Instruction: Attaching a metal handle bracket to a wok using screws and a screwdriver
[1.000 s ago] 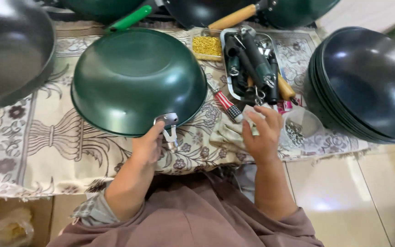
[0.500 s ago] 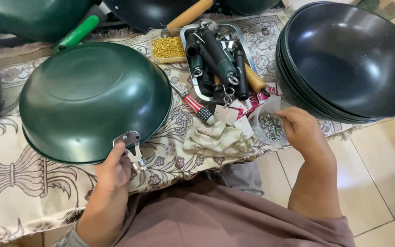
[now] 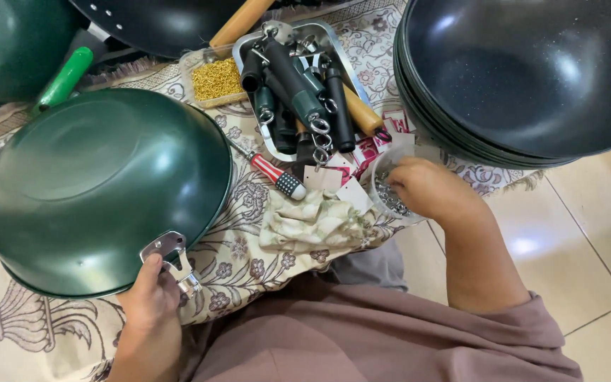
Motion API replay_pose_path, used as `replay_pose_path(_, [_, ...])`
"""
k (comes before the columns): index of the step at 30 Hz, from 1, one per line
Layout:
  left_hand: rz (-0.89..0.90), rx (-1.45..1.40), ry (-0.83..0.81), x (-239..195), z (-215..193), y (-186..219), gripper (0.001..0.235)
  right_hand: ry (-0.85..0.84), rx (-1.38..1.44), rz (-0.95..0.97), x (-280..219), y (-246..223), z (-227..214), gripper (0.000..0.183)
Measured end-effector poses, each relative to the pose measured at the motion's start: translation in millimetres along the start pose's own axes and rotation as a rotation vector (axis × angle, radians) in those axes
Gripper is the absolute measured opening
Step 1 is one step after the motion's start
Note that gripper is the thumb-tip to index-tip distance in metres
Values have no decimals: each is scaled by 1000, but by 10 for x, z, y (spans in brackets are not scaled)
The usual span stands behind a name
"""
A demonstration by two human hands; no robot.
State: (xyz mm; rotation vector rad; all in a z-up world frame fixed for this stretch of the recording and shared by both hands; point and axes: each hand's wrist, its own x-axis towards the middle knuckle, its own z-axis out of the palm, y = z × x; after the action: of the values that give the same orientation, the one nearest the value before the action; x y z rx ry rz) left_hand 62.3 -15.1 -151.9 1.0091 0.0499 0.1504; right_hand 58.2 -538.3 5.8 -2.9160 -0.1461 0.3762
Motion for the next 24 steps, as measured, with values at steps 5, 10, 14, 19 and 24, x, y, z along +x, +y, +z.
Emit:
replay_pose_path(5, [-54, 32, -35, 1, -1, 60, 46, -137, -73, 67, 17, -108, -95, 32])
replay_pose_path(10, [-238, 29, -48, -1, -226, -35, 52, 38, -168, 61, 62, 46, 26, 22])
replay_pose_path(14, [-199, 46, -48, -7, -269, -74, 50, -123, -131, 40, -49, -202, -262, 33])
replay_pose_path(19, [-182, 96, -40, 10, -276, -67, 49, -295, -165, 137, 9, -136, -172, 35])
replay_pose_path(24, [-201, 88, -132, 19, -294, -52, 56, 30, -191, -85, 2, 25, -50, 13])
